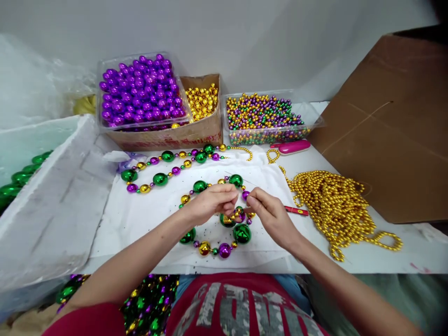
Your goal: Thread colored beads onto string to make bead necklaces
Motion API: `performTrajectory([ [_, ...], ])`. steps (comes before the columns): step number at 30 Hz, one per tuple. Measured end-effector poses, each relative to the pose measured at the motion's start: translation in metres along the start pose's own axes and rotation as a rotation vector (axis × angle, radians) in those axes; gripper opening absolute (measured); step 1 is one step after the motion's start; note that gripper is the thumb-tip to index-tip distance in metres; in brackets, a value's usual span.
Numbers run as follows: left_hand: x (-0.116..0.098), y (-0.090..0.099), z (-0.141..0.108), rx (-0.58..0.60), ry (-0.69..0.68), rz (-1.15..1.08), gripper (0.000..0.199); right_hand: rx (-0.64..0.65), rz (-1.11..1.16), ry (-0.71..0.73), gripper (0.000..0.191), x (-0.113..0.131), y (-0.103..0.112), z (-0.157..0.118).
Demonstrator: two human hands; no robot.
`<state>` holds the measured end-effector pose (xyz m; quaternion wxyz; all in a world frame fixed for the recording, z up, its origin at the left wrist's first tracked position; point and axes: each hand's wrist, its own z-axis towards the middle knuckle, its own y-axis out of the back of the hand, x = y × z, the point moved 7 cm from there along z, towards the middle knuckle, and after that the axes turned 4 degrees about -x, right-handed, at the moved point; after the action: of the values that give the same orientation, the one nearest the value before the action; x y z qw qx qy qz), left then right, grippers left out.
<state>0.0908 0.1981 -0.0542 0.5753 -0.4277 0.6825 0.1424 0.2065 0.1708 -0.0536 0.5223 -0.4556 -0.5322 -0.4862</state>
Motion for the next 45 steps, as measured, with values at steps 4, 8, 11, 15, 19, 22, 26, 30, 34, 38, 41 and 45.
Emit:
performTrajectory([
  [4, 0.022, 0.007, -0.008, -0.118, -0.060, -0.218, 0.025, -0.197, 0.106, -0.009, 0.022, -0.022, 0.005, -0.013],
  [8, 0.031, -0.002, -0.015, -0.038, -0.032, 0.050, 0.026, -0.228, 0.114, -0.038, 0.025, -0.040, 0.002, -0.020],
  [11, 0.029, -0.004, -0.016, 0.015, 0.000, 0.120, 0.026, -0.199, 0.035, -0.040, 0.026, -0.043, 0.001, -0.017],
  [15, 0.028, -0.002, -0.016, -0.008, 0.027, 0.059, 0.026, -0.138, 0.175, -0.169, 0.030, -0.052, 0.000, -0.013],
  [19, 0.024, -0.017, -0.022, 0.136, 0.003, 0.326, 0.029, -0.079, 0.430, -0.299, 0.032, -0.064, -0.007, -0.014],
  [22, 0.019, -0.018, -0.025, 0.147, 0.015, 0.369, 0.031, -0.062, 0.597, -0.345, 0.031, -0.066, -0.011, -0.015],
  [26, 0.017, -0.010, -0.027, 0.098, 0.032, 0.305, 0.028, -0.061, 0.717, -0.342, 0.026, -0.065, -0.014, -0.012],
  [30, 0.010, -0.013, -0.031, 0.096, -0.013, 0.471, 0.030, -0.069, 0.748, -0.314, 0.025, -0.064, -0.014, -0.009],
  [34, -0.006, -0.040, -0.037, 0.304, -0.199, 0.873, 0.029, -0.023, 0.746, -0.301, 0.026, -0.064, -0.018, -0.007],
  [38, -0.010, -0.063, -0.037, 0.568, -0.281, 1.079, 0.026, 0.049, 0.748, -0.357, 0.027, -0.066, -0.027, -0.008],
  [41, -0.006, -0.064, -0.031, 0.695, -0.208, 1.166, 0.026, 0.066, 0.768, -0.359, 0.029, -0.064, -0.029, -0.010],
  [45, -0.007, -0.054, -0.023, 0.752, -0.064, 1.010, 0.027, 0.088, 0.730, -0.325, 0.029, -0.058, -0.023, -0.010],
])
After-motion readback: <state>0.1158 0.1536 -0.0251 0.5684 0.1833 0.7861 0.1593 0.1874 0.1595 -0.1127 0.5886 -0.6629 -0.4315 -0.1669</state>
